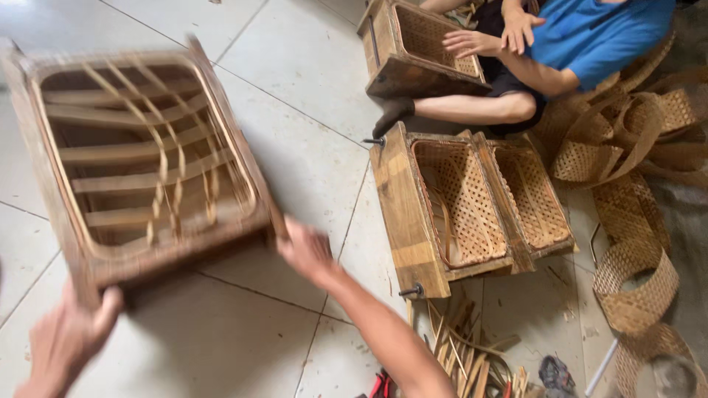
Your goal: The person sits on the floor assembling a woven bamboo basket inside a wooden mold. They squeeze glue along the basket rim with a plastic bottle, press the woven body into the frame, trim excess material with a knife, tuck bamboo strips along the edge, and use pliers to secure the rim.
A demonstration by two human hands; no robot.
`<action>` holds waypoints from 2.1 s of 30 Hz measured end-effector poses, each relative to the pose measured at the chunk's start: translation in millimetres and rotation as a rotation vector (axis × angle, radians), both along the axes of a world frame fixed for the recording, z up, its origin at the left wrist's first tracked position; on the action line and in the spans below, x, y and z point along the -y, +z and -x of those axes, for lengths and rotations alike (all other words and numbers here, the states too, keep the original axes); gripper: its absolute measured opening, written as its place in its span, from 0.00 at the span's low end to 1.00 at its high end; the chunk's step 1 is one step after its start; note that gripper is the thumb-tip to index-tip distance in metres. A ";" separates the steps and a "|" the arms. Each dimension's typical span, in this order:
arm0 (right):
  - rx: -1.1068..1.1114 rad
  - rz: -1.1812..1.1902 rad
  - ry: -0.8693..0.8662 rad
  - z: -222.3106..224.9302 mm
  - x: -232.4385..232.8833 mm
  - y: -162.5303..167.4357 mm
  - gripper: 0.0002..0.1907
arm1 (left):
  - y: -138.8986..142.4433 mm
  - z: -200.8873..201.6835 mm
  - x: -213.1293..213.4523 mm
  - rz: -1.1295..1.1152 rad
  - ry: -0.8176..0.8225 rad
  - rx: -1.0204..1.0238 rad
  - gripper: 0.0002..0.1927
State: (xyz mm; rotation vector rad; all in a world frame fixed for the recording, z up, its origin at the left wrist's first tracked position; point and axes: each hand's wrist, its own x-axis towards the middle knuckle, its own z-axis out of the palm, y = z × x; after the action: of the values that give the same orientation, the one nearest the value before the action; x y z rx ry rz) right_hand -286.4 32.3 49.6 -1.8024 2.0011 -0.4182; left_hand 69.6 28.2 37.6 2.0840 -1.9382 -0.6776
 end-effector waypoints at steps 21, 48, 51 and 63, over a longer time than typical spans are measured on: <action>0.105 0.221 -0.576 159.1 -290.1 36.9 0.14 | -80.2 11.8 -196.6 0.009 -0.067 -0.127 0.41; 0.549 0.043 -0.722 133.5 -358.0 -39.2 0.23 | 107.0 383.9 -95.7 0.298 -1.103 -0.255 0.30; 0.543 0.321 -0.713 152.4 -413.9 -32.9 0.17 | 69.3 474.1 -125.0 0.174 -1.082 -0.342 0.27; 0.413 0.182 -1.100 143.3 -518.6 -70.8 0.25 | -39.1 605.5 -160.5 0.339 -1.204 0.187 0.24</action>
State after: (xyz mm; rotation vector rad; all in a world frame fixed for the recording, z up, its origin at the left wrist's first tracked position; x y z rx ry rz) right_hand -429.7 551.0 -21.2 -0.4313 2.4823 -1.1850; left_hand -535.9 188.7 -1.5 0.6355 -3.0418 -0.2500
